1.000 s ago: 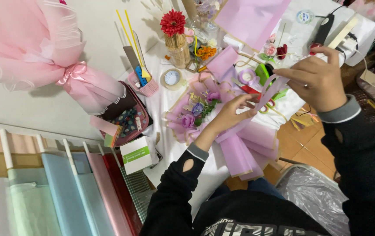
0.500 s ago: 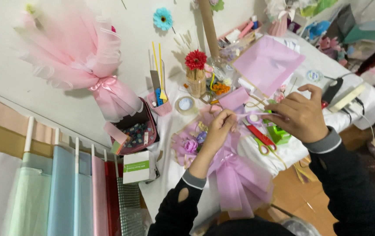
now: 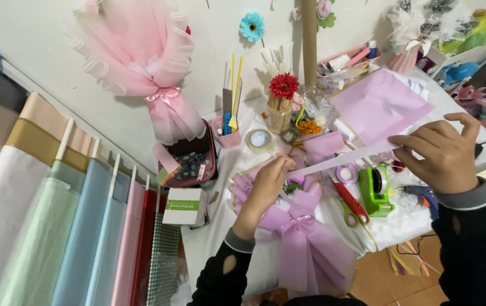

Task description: The person wraps a bouquet of artificial flowers in pink decorative paper, secures the wrapping with tape, applies glue to butterfly accents, and ties a pink ribbon around the stems.

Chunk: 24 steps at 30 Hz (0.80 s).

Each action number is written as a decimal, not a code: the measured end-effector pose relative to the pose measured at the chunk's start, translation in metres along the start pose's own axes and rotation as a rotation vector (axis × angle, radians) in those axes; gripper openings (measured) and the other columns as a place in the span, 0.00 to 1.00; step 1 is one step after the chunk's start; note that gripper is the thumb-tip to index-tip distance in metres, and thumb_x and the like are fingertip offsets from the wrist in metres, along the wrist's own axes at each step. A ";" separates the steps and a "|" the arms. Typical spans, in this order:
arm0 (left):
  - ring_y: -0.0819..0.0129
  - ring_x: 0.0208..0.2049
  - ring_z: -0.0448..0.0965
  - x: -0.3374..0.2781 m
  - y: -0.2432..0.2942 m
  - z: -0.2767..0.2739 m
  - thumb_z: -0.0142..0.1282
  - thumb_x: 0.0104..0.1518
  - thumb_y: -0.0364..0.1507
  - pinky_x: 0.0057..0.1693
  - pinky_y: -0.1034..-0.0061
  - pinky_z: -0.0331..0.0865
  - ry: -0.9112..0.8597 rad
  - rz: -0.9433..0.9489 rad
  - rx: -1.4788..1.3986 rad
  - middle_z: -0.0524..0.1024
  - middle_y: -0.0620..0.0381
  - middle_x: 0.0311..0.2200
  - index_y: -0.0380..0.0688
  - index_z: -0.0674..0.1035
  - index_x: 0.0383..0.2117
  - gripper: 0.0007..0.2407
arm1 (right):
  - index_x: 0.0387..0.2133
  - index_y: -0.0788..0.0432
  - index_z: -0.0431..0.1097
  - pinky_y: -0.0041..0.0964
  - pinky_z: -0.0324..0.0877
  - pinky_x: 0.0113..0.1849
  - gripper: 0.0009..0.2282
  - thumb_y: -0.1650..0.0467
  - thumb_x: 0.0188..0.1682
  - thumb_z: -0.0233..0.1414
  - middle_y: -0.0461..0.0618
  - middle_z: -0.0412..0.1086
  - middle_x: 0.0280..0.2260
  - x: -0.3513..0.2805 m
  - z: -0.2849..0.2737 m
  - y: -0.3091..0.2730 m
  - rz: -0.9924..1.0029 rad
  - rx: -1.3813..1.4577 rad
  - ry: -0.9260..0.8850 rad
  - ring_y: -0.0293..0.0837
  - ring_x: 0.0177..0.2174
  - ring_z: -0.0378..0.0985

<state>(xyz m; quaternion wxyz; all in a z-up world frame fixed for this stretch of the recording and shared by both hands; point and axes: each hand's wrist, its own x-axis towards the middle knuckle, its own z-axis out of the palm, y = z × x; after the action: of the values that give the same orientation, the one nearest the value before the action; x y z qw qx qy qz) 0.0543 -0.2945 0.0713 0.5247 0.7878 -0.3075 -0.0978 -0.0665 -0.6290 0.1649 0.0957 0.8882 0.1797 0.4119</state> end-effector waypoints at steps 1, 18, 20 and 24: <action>0.58 0.46 0.76 0.002 0.006 -0.006 0.39 0.70 0.33 0.50 0.66 0.66 0.061 0.083 0.162 0.77 0.50 0.43 0.43 0.73 0.47 0.11 | 0.36 0.48 0.82 0.48 0.57 0.56 0.04 0.71 0.54 0.69 0.41 0.74 0.29 0.003 0.001 -0.002 0.004 -0.029 0.066 0.44 0.33 0.73; 0.35 0.50 0.78 0.080 0.183 -0.055 0.25 0.62 0.48 0.52 0.52 0.68 0.170 -0.054 0.200 0.81 0.41 0.49 0.57 0.61 0.66 0.27 | 0.47 0.58 0.79 0.52 0.57 0.55 0.14 0.76 0.49 0.71 0.35 0.73 0.28 0.066 0.006 -0.065 0.162 0.015 0.245 0.43 0.31 0.74; 0.48 0.57 0.75 0.088 0.188 -0.049 0.25 0.64 0.45 0.55 0.51 0.69 0.069 0.077 0.164 0.69 0.40 0.60 0.51 0.61 0.64 0.24 | 0.55 0.64 0.73 0.51 0.56 0.55 0.21 0.75 0.50 0.70 0.34 0.75 0.29 0.073 0.003 -0.072 0.249 0.049 0.200 0.44 0.30 0.73; 0.73 0.21 0.76 0.089 0.204 -0.032 0.33 0.64 0.40 0.32 0.73 0.74 -0.142 0.070 -0.087 0.71 0.51 0.57 0.42 0.66 0.58 0.21 | 0.60 0.64 0.67 0.51 0.54 0.56 0.28 0.78 0.46 0.68 0.34 0.74 0.29 0.075 0.007 -0.069 0.286 0.108 0.171 0.44 0.32 0.76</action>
<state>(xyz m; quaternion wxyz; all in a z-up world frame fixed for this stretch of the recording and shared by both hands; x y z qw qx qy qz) 0.0623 -0.3754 0.2807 0.5384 0.7440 -0.3668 -0.1483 -0.0329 -0.5360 0.1911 -0.0275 0.8702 0.0808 0.4852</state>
